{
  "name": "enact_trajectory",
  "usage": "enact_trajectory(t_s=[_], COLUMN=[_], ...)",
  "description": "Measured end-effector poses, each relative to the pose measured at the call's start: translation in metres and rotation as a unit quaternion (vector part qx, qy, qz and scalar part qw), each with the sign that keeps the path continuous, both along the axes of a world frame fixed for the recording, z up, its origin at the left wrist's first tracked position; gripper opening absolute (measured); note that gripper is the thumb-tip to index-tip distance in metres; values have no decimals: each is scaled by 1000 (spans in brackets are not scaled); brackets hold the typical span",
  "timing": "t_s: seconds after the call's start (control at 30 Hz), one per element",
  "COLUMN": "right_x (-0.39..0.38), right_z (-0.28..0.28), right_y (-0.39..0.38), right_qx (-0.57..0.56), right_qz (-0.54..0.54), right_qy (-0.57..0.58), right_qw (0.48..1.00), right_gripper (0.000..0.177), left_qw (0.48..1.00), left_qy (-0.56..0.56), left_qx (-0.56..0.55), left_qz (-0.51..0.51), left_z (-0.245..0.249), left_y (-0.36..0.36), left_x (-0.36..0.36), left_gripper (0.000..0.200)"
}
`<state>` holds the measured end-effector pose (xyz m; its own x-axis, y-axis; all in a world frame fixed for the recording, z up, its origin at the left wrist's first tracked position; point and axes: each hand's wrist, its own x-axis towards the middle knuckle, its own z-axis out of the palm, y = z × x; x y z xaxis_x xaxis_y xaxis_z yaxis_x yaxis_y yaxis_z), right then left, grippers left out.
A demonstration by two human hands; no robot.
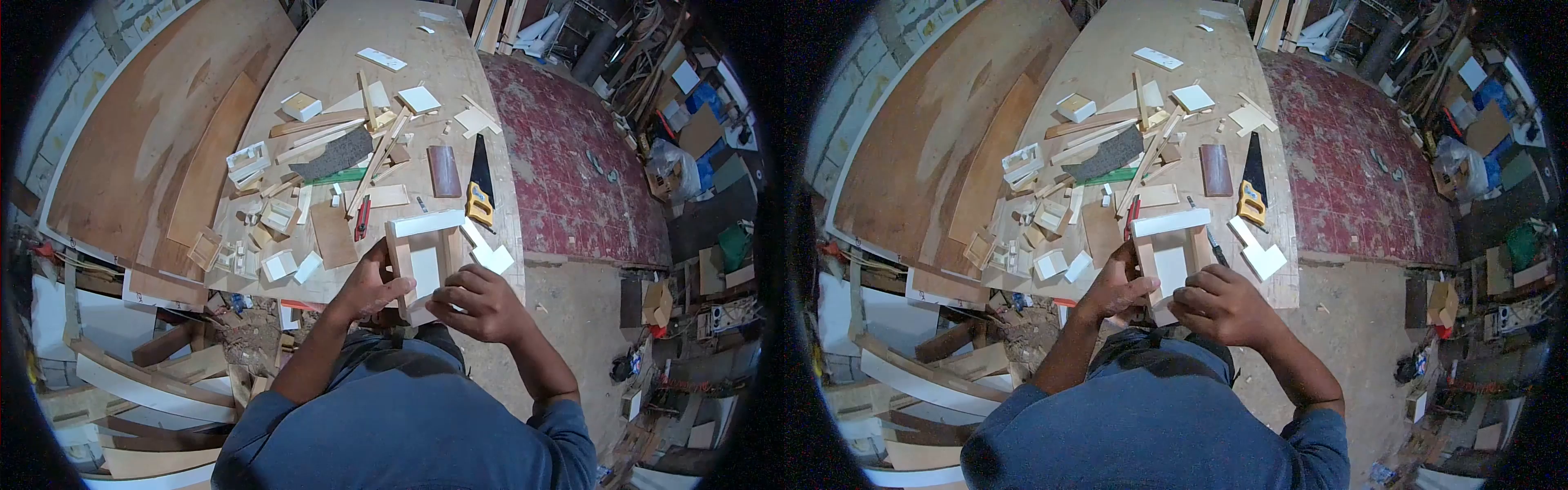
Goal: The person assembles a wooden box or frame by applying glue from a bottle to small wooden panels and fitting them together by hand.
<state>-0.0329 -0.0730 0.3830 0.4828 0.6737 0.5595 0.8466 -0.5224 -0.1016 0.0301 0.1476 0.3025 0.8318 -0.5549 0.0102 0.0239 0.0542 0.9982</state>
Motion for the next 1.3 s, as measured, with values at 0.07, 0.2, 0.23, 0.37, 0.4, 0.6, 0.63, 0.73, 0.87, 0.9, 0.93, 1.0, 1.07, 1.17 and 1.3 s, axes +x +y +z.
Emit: enact_trajectory(t_s=[0.07, 0.2, 0.23, 0.37, 0.4, 0.6, 0.63, 0.73, 0.87, 0.9, 0.93, 1.0, 1.07, 1.17, 1.3], right_x=[1, -1, -1, -1, 1, -2, -2, -2, -3, -5, -7, -9, -11, -18, -20], right_z=[-2, 2, 4, 4, 0, -4, -4, -3, -4, -3, 1, 2, 0, -6, -23], right_y=[0, -10, -10, 4, 3, -11, -9, 1, -8, -15, -20, -32, -44, -54, -51], right_qx=[-15, -22, -17, -5, -10, 8, 9, 17, 4, 7, 17, 37, 75, 160, 324], right_qz=[19, -8, -7, 12, 25, -18, -19, 2, -2, -21, -50, -90, -143, -173, -196], right_qy=[13, 23, 18, -3, -5, 27, 28, 4, 16, 24, 24, 16, 29, 100, 121], right_qw=[1000, 999, 1000, 1000, 1000, 999, 999, 1000, 1000, 999, 998, 995, 986, 967, 917], right_gripper=[22, 23, 23, 22, 24, 21, 21, 23, 22, 21, 19, 18, 20, 24, 21], left_qw=[1000, 1000, 1000, 999, 999, 999, 999, 1000, 998, 998, 998, 998, 998, 997, 971], left_qy=[4, 10, 10, 36, 46, 27, 28, 22, 68, 64, 63, 29, 27, 23, 186], left_qx=[7, 0, 0, 3, 11, -6, -6, 9, 14, 7, 6, -31, -55, -75, -151], left_qz=[1, 4, 4, -6, -13, 15, 14, 10, 7, 10, 10, 36, 33, 19, 26], left_z=[5, 7, 6, 9, 11, 8, 7, 9, 12, 9, 4, -4, -4, -8, -14], left_y=[0, 2, 1, 1, 1, 3, 3, 3, 7, 8, 9, 12, 16, 25, 24], left_x=[-1, -2, -2, -3, -4, -6, -7, -6, -7, -7, -7, -7, -11, -9, -9], left_gripper=[78, 77, 77, 79, 80, 77, 77, 77, 90, 91, 91, 78, 78, 75, 73])
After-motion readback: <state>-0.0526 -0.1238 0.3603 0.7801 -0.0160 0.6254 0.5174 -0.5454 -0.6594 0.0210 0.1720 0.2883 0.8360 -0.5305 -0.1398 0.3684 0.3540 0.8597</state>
